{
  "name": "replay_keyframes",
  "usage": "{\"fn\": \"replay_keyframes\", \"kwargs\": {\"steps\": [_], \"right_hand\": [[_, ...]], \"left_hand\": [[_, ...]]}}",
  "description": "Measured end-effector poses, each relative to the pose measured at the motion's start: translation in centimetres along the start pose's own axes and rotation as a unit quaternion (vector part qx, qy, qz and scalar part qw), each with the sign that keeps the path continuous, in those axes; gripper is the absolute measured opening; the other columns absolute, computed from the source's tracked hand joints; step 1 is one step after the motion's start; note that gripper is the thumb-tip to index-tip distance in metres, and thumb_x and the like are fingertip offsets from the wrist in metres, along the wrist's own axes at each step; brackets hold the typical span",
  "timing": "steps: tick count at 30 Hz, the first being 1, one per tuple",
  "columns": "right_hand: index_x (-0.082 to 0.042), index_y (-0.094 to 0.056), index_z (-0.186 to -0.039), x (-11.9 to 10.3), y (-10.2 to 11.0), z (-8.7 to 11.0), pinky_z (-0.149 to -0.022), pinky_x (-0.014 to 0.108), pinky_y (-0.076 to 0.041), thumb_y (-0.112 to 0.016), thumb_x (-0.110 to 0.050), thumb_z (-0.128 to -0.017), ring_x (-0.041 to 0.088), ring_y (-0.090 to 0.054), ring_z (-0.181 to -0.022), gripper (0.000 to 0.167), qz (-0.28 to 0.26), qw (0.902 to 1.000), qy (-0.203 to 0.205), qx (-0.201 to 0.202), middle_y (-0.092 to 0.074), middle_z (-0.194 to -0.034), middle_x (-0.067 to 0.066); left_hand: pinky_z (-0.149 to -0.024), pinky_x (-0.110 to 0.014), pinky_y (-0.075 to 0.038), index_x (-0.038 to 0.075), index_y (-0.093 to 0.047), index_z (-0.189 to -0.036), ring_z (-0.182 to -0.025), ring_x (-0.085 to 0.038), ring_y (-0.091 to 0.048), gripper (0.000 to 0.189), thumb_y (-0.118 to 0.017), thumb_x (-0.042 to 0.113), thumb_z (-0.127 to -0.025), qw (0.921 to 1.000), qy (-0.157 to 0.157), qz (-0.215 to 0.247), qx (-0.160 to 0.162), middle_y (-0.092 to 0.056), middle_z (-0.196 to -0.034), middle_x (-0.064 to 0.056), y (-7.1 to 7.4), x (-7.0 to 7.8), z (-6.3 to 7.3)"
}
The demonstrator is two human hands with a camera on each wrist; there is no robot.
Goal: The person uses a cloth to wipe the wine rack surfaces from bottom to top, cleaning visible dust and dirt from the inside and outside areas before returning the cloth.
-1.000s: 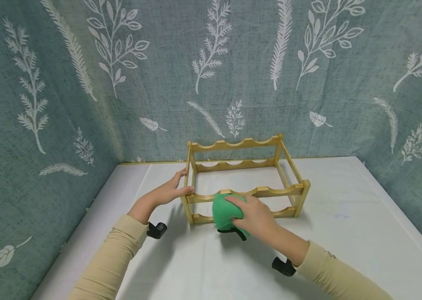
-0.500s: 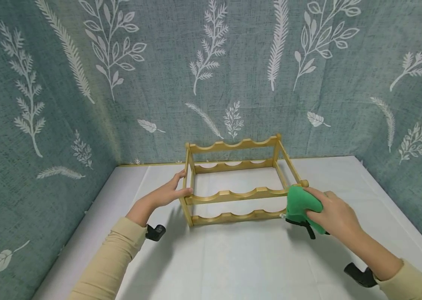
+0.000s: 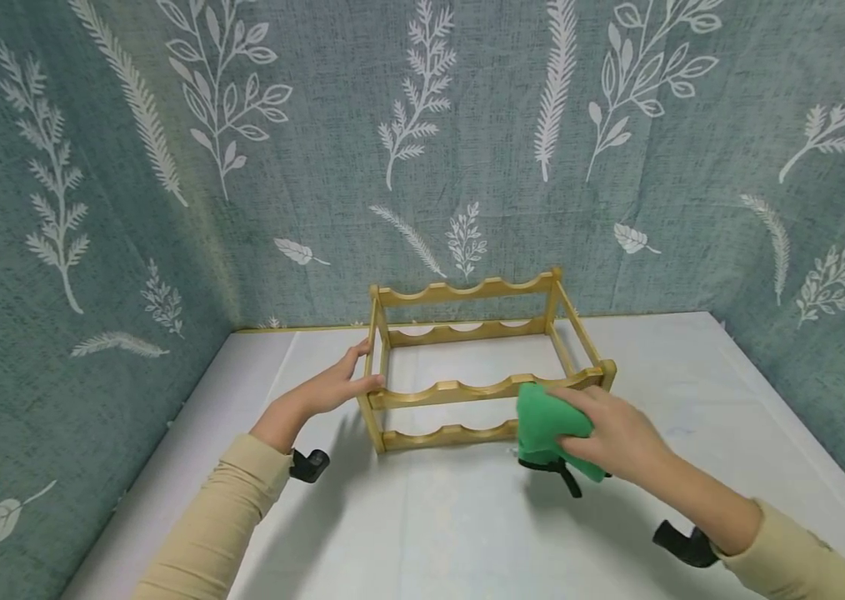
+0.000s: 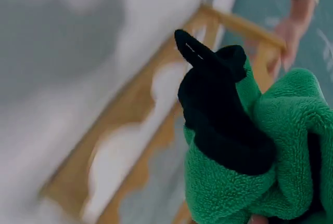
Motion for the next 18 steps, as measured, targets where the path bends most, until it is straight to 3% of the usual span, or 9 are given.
{"fn": "replay_keyframes", "kwargs": {"steps": [7, 11, 14, 18], "right_hand": [[-0.025, -0.053, -0.128, -9.0, -6.8, -4.1, -0.056, 0.030, -0.046, -0.073, -0.030, -0.074, 0.015, -0.054, -0.076, 0.058, -0.025, 0.9972, 0.064, -0.029, -0.057, -0.097, 0.007], [-0.026, -0.051, -0.129, -13.5, -9.3, -5.6, -0.056, 0.031, -0.047, -0.071, -0.031, -0.077, 0.018, -0.056, -0.077, 0.057, -0.039, 0.9940, 0.101, -0.018, -0.056, -0.100, 0.009], [-0.025, -0.051, -0.129, -14.7, -9.9, -6.1, -0.061, 0.036, -0.051, -0.071, -0.031, -0.078, 0.023, -0.060, -0.086, 0.055, -0.039, 0.9938, 0.103, 0.009, -0.056, -0.108, 0.011], [-0.024, -0.052, -0.128, -13.5, -9.6, -6.2, -0.059, 0.036, -0.050, -0.072, -0.029, -0.077, 0.024, -0.060, -0.081, 0.056, -0.035, 0.9949, 0.087, 0.036, -0.058, -0.104, 0.012]], "left_hand": [[-0.107, -0.057, -0.014, 0.012, -0.001, -0.147, -0.139, -0.034, -0.001, 0.081, -0.040, 0.055, -0.092, 0.9999, -0.006, -0.010, 0.008, 0.006, -0.154, -0.009, 0.1, 0.1, 0.0], [-0.106, -0.059, -0.015, 0.011, -0.002, -0.147, -0.139, -0.036, -0.002, 0.082, -0.039, 0.058, -0.091, 0.9999, -0.010, -0.007, 0.008, 0.006, -0.154, -0.009, 0.1, -0.1, 0.0], [-0.105, -0.060, -0.016, 0.010, -0.002, -0.147, -0.139, -0.037, -0.002, 0.083, -0.038, 0.058, -0.091, 0.9999, -0.014, -0.003, 0.007, 0.007, -0.154, -0.009, 0.1, -0.1, 0.0], [-0.106, -0.058, -0.016, 0.011, -0.002, -0.147, -0.139, -0.036, -0.002, 0.082, -0.039, 0.058, -0.091, 0.9999, -0.012, -0.007, 0.009, 0.006, -0.154, -0.009, 0.1, -0.2, 0.2]]}}
Point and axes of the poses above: each hand's wrist, its own z-axis away from the middle knuckle, its own y-axis out of the back of the hand, x = y × z, the point moved 9 cm from there along -z, towards the middle knuckle
